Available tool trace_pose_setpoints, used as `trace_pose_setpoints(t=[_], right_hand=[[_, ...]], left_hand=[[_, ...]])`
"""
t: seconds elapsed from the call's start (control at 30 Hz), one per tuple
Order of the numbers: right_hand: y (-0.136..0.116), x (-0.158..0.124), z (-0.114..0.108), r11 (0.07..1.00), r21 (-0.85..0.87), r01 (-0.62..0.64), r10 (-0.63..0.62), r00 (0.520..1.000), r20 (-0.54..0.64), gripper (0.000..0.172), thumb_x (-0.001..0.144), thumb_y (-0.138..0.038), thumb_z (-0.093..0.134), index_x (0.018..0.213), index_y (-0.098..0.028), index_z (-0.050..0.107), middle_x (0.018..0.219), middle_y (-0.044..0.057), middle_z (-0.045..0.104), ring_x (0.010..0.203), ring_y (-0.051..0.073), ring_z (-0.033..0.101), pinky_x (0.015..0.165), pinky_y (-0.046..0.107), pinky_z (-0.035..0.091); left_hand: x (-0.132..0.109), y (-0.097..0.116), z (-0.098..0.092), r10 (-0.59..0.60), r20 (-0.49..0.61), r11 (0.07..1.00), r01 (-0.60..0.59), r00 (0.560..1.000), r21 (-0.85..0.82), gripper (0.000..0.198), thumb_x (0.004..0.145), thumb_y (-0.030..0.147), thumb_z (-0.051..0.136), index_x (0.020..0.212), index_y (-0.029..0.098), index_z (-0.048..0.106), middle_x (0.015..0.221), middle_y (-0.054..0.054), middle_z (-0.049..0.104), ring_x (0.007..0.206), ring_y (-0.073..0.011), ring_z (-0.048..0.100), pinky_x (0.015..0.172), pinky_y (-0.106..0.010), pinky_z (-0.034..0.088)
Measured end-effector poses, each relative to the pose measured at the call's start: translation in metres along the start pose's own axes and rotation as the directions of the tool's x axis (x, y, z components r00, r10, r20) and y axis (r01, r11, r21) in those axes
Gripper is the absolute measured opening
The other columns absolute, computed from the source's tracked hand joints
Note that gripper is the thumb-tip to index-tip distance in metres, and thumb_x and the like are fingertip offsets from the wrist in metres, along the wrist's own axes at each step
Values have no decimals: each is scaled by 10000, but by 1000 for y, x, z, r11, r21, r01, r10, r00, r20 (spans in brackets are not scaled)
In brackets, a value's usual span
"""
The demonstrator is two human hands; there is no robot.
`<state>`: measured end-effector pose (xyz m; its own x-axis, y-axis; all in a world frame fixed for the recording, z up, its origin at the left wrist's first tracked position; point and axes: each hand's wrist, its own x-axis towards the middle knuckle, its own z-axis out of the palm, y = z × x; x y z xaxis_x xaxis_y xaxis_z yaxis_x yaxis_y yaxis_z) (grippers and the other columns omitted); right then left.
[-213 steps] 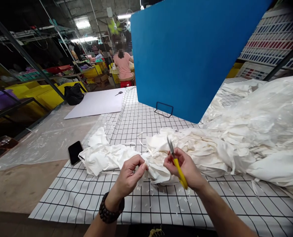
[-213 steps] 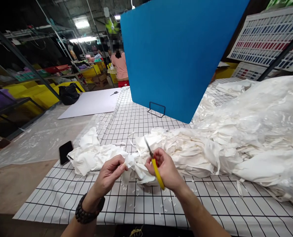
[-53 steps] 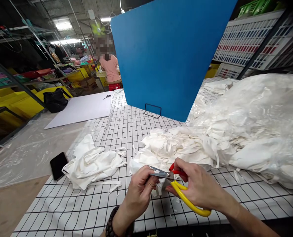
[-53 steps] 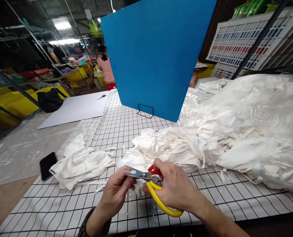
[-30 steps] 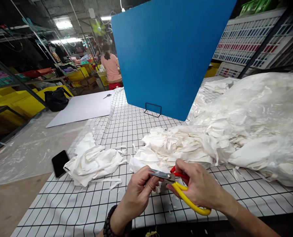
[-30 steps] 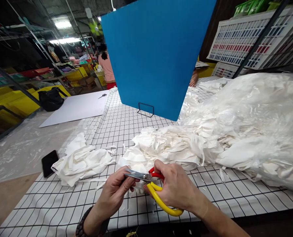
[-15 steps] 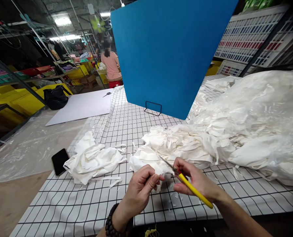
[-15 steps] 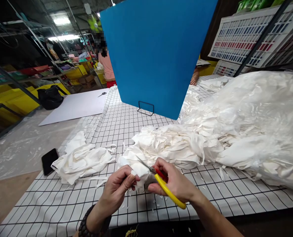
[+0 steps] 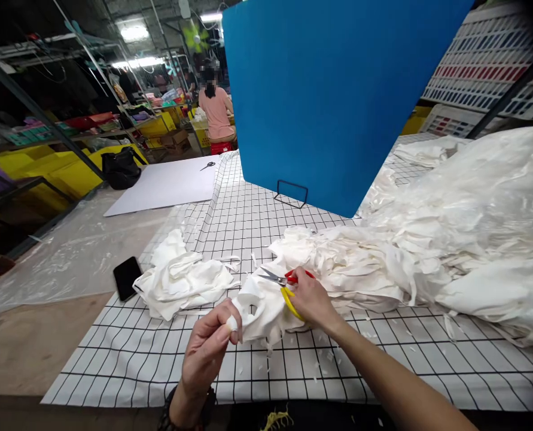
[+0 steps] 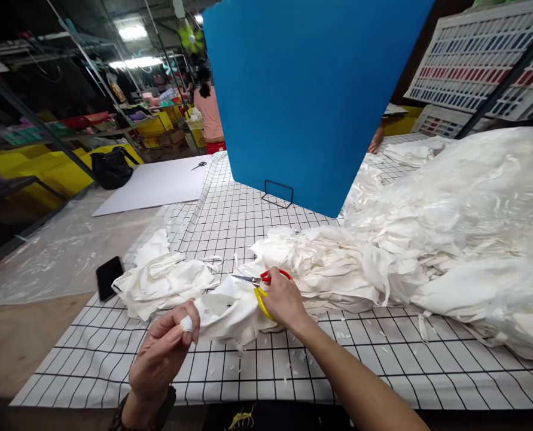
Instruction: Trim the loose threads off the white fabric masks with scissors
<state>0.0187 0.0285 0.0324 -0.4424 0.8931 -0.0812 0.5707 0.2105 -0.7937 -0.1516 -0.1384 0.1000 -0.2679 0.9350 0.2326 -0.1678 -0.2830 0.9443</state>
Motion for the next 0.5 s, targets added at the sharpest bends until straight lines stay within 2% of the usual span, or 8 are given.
trace_pose_setpoints(t=[0.1,0.23,0.3,0.37,0.43,0.5], right_hand=[[-7,20,-5,999,23,-35,36,998,-53,166,714,-191,635,824,-217,513,764,23,631,705,197,589,608,288,412],[-8,51,-28,990,132,-59,84,978,-192,195,748,-254,592,897,-226,470,867,31,634,713,182,597,589,278,444],[-6,62,-35,983,176,-45,90,963,-255,252,718,-269,617,905,-227,453,907,35,629,751,187,599,613,283,457],[-3,68,-36,978,205,-42,99,956,-276,274,689,-281,643,878,-226,453,887,31,629,736,188,597,610,288,460],[3,69,-34,973,226,-55,116,958,-264,274,681,-304,655,848,-225,453,823,21,627,686,184,594,588,290,459],[7,66,-32,969,235,-74,129,964,-232,275,680,-320,664,827,-224,452,766,13,619,640,180,589,569,290,456]], left_hand=[[-2,7,-15,28,-91,999,-29,995,-16,198,845,264,555,679,173,612,692,-57,535,679,-178,472,633,-283,381],[6,6,-35,59,-299,998,-60,952,4,185,824,259,577,676,156,622,783,-73,605,818,-198,549,752,-293,450],[11,-3,-44,13,-374,1000,-4,927,26,201,831,288,574,691,151,616,884,-89,643,912,-224,575,829,-333,466],[14,-15,-54,-46,-429,987,107,902,119,236,846,337,562,709,149,603,983,-105,656,951,-239,587,857,-362,473],[12,-28,-64,-51,-486,913,238,872,332,280,849,397,552,722,152,602,1047,-121,648,973,-255,588,868,-383,476],[8,-36,-71,34,-564,726,367,825,581,293,823,434,572,804,149,636,1163,-148,597,1069,-300,556,922,-439,455]])
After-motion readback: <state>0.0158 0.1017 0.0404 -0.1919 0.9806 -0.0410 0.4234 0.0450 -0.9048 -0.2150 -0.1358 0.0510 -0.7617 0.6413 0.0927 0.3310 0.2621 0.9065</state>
